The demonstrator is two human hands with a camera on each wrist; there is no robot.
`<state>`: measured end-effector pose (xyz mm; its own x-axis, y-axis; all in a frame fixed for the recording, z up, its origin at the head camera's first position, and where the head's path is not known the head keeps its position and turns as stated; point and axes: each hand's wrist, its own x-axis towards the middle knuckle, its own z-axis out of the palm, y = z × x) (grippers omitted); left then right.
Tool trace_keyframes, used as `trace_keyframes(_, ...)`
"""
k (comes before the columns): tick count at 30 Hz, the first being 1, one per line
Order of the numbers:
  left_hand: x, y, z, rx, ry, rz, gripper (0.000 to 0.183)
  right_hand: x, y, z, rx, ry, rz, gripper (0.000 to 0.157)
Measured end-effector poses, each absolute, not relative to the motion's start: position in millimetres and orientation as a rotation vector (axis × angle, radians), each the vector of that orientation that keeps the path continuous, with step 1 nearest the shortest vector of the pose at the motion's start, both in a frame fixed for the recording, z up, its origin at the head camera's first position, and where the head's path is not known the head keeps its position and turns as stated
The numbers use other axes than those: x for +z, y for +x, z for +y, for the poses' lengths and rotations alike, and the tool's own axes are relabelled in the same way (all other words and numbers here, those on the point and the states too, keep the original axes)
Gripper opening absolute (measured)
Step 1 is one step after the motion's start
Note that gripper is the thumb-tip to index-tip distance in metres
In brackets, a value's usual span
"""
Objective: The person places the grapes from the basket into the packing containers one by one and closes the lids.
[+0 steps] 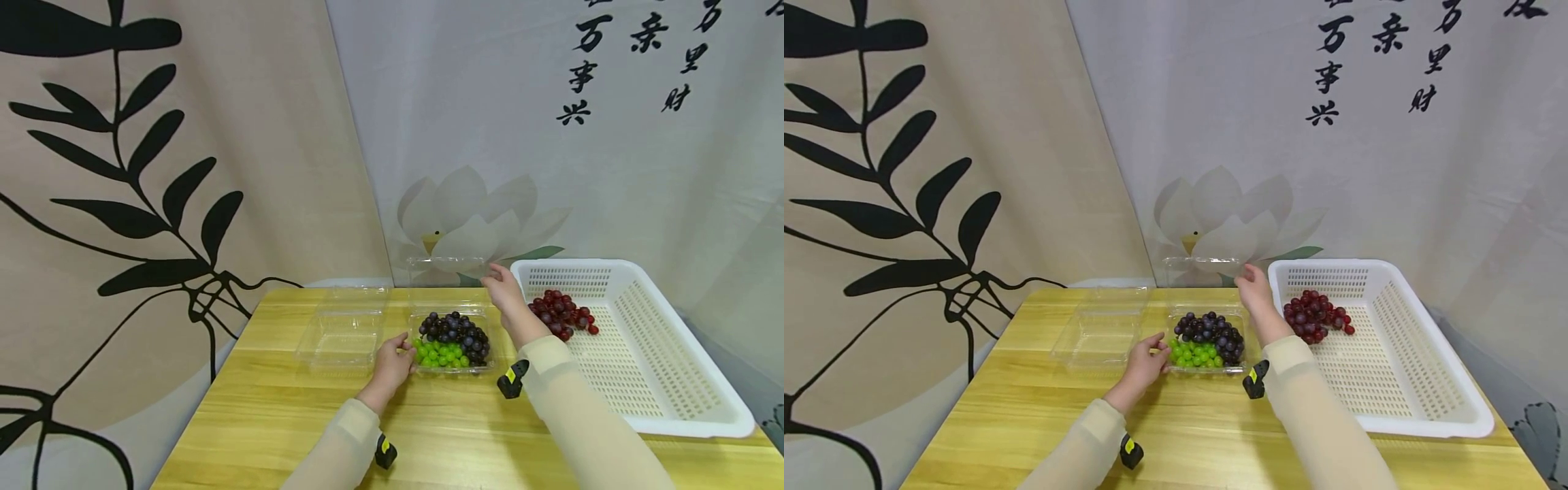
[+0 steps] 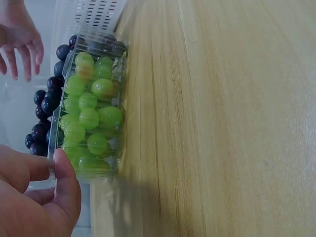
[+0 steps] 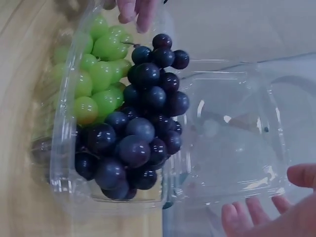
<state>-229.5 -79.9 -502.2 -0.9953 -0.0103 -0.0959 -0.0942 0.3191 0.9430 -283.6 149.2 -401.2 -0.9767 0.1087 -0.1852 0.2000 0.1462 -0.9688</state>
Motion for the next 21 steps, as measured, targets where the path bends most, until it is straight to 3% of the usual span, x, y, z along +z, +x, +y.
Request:
trace_keyframes(8,-504,-231,-79,1.795,-0.109,2.470,0.049,-390,-268,150,-2.002,0.400,2.233,0.048)
trace_keyframes(17,-505,-229,-79,1.826,-0.102,2.435,0.049,-388,-249,149,-1.841,0.395,2.233,0.054)
trace_keyframes(21,-505,-230,-80,1.835,-0.096,2.424,0.049,-392,-243,150,-1.793,0.389,2.259,0.047)
